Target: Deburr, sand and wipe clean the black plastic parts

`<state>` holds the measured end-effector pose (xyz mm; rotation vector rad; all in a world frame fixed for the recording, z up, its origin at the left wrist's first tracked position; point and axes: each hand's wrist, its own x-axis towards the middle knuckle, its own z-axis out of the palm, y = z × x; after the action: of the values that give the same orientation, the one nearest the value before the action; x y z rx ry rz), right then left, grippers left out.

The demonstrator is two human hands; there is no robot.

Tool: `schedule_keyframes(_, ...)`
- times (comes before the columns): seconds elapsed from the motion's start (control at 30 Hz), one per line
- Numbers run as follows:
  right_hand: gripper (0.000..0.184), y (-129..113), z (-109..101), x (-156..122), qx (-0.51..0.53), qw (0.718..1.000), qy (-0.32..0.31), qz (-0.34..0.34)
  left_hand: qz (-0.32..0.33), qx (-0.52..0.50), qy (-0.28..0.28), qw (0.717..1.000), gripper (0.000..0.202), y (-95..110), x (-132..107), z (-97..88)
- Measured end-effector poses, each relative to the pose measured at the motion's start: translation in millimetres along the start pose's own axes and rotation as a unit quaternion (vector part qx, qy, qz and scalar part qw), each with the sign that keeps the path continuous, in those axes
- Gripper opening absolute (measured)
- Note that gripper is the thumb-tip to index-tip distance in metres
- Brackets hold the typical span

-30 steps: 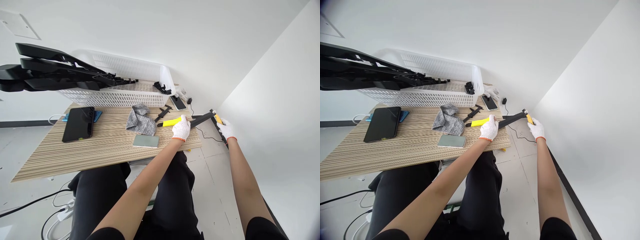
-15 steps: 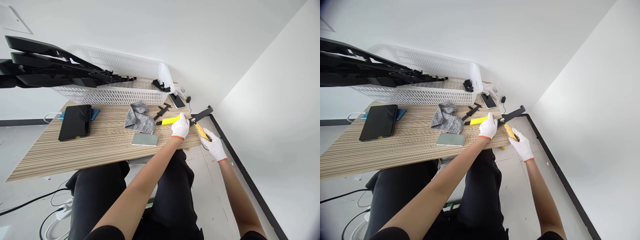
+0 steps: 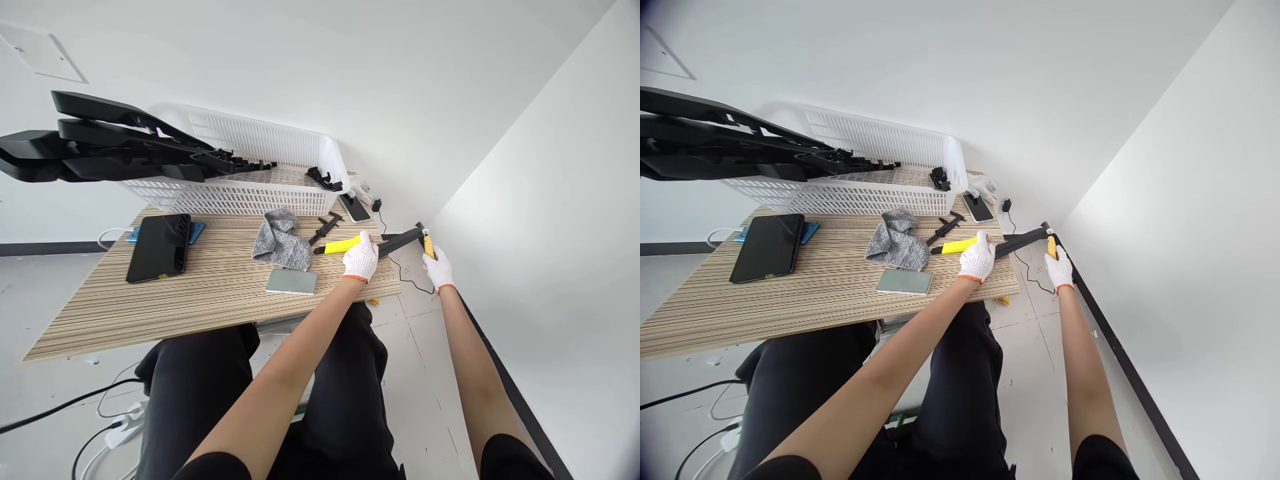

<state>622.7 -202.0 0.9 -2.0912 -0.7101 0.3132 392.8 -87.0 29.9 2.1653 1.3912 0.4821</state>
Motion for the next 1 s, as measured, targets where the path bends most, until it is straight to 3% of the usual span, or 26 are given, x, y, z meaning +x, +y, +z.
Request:
schedule_keyframes(0.23,0.061,2,-3,2,0.105,0.993,0.035,0.048,-0.006,-0.021,0.004,1.0,0.03,-1,-1,0.1)
schedule_keyframes(0.37,0.049,4,-13,-8,0.18,0.98,0.052,0.066,-0.009,-0.044,0.006,0.999,0.03,-2,-1,-2.2)
schedule_keyframes(0.47,0.051,0,-24,-17,0.238,0.967,0.048,0.072,-0.012,-0.067,0.012,0.998,0.03,-2,-3,-4.8)
schedule_keyframes(0.7,0.051,-25,-36,-37,0.34,0.94,0.005,0.015,0.007,-0.15,0.052,0.987,0.028,-6,-39,-20.5)
schedule_keyframes(0.87,0.046,-33,-32,-49,0.354,0.935,-0.006,0.019,-0.02,-0.356,0.13,0.925,0.022,-27,-86,-46.7)
schedule_keyframes(1.0,0.048,-31,-28,-58,0.343,0.938,-0.015,0.039,-0.06,-0.531,0.152,0.831,0.018,-51,-123,-80.7)
